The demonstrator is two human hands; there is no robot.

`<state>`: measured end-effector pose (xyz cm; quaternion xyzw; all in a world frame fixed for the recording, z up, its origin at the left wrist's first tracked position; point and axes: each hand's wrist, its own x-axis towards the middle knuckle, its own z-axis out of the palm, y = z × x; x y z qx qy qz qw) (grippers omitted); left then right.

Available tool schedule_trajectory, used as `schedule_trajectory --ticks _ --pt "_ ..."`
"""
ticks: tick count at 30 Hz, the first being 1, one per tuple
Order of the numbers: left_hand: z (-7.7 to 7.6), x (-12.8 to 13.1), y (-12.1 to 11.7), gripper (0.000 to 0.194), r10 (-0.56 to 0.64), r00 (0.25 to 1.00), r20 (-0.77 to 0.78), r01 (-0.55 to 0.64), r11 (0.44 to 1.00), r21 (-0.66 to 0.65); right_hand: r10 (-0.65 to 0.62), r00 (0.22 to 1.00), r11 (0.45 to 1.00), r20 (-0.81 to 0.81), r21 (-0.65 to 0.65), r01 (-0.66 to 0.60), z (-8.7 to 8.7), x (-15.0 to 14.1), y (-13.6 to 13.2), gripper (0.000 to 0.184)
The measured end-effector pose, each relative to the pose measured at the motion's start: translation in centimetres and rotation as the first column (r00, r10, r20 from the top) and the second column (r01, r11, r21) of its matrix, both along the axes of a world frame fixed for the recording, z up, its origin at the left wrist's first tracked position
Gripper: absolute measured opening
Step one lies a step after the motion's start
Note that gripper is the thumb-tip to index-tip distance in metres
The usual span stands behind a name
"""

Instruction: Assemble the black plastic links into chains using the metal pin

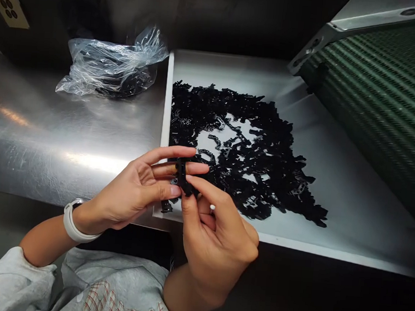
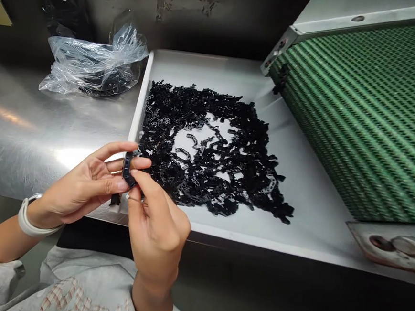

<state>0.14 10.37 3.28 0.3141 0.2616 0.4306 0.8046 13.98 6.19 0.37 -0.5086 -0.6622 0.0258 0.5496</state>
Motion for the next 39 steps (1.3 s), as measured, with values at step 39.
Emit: schedule_trajectory --ticks 39 --pt "-0.7 -3.9 -1.4 0.032 -0.270 0.945 -0.187 0.297 0.944 0.140 0.543 0.664 0.738 -0.515 -0.085 -0.669 2.5 1.3 1.8 0.044"
